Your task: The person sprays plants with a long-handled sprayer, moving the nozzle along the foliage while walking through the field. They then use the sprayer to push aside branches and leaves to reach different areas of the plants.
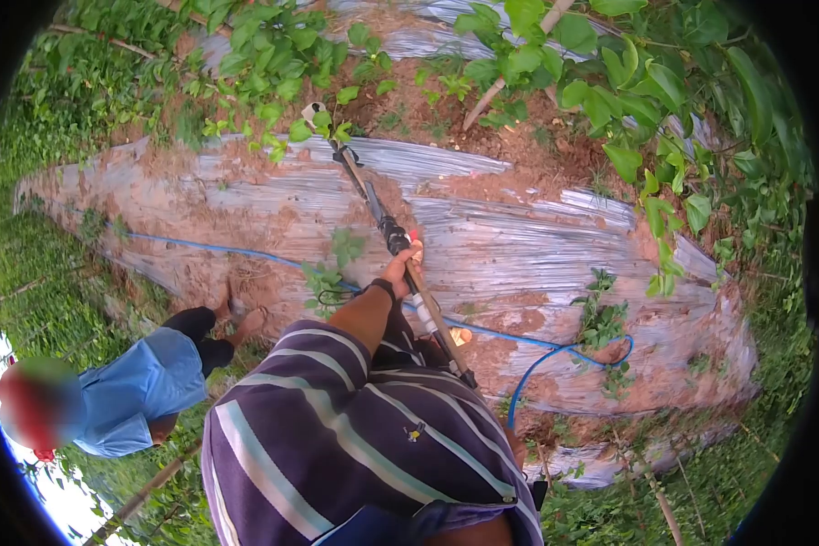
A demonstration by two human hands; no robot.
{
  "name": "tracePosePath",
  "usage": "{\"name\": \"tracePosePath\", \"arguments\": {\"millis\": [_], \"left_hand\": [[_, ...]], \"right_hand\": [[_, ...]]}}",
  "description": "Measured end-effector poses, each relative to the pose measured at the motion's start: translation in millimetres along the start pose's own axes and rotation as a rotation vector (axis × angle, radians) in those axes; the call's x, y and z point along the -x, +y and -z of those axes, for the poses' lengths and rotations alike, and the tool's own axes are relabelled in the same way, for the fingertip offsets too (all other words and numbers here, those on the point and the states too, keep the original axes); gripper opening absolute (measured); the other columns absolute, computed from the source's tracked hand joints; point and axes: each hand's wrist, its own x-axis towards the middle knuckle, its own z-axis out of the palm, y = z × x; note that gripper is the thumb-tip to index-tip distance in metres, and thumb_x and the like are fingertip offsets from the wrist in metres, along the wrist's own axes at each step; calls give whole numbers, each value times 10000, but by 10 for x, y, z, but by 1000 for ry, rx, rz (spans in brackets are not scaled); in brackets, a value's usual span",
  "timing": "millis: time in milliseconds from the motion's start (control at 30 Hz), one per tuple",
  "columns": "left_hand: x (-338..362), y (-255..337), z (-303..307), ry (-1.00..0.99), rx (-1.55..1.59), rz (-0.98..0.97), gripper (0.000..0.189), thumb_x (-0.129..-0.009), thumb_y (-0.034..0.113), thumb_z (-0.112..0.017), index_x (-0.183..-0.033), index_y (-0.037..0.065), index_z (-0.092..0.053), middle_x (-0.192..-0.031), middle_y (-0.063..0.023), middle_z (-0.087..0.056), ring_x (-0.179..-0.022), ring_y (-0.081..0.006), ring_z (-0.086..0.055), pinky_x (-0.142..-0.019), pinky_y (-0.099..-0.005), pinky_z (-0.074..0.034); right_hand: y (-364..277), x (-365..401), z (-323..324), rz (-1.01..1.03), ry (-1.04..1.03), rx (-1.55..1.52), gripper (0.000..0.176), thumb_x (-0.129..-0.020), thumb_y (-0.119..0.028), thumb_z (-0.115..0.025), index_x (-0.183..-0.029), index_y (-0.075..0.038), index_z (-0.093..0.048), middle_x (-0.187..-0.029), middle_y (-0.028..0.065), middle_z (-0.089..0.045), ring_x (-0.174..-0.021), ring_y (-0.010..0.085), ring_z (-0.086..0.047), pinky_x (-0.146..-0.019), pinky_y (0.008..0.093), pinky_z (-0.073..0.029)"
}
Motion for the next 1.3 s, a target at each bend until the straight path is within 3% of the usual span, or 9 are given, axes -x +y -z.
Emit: {"name": "tracePosePath", "arguments": {"millis": [300,533,633,767,867,1067,1133,1200,1300], "left_hand": [[1,-5,-42,124,-192,-7,257,-913,316,-592,-883,66,-544,-681,-59,-566,-623,-232,-590,-612,-371,-517],[-124,-39,30,159,-277,-49,171,-837,188,-656,-907,48,-586,-753,-90,-593,-644,-241,-612,-554,-377,-514],[-839,-91,588,511,-1088,-303,165,-849,184,-597,-853,24,-637,-798,-121,-659,-740,-238,-660,-641,-360,-514],[-624,-123,273,727,-1202,-391,221,-806,170,-596,-895,-30,-635,-869,-172,-669,-823,-290,-668,-696,-378,-522],[-268,-98,-70,954,-1297,-483,297,-763,156,-596,-936,-83,-632,-940,-223,-679,-906,-341,-677,-750,-395,-530],[-713,126,495,528,-1930,-377,208,-786,139,-587,-952,39,-662,-930,-147,-673,-852,-303,-670,-679,-393,-514],[-107,22,26,460,-685,-278,160,-804,179,-599,-919,78,-646,-854,-109,-651,-744,-278,-637,-637,-395,-496],[532,-38,-580,315,-557,-204,150,-813,224,-611,-873,87,-610,-780,-85,-606,-670,-269,-592,-624,-400,-498],[395,-119,-530,183,-267,-116,49,-790,157,-599,-790,108,-590,-747,-42,-579,-642,-225,-578,-578,-381,-478]], "right_hand": [[406,-54,-202,157,1,-301,195,-922,-183,-615,-905,11,-637,-692,55,-629,-635,138,-568,-580,312,-464],[-18,-51,10,-276,-214,-760,202,-947,-191,-585,-924,-6,-664,-732,-21,-618,-663,102,-539,-579,312,-448],[660,-94,-270,-295,-274,-752,187,-944,-179,-564,-881,-25,-650,-689,-1,-595,-631,100,-524,-554,315,-426],[1048,-190,-435,370,-114,-141,188,-923,-168,-534,-801,-40,-599,-634,48,-543,-561,146,-531,-515,336,-410],[869,-152,-308,254,-214,-185,270,-945,-231,-513,-748,-51,-554,-595,52,-514,-481,174,-500,-437,330,-368],[658,-293,-103,-446,-292,-654,416,-948,-369,-547,-688,-45,-570,-544,23,-514,-428,114,-451,-393,267,-317],[426,-286,46,-314,-269,-524,406,-933,-361,-569,-692,-34,-567,-555,32,-531,-456,119,-478,-414,284,-348],[195,-223,194,-194,-241,-386,398,-918,-353,-591,-696,-23,-564,-566,40,-549,-483,123,-505,-435,301,-379],[78,-152,279,-133,-138,-97,315,-885,-287,-615,-741,-10,-582,-590,110,-587,-523,226,-573,-505,372,-442]]}}
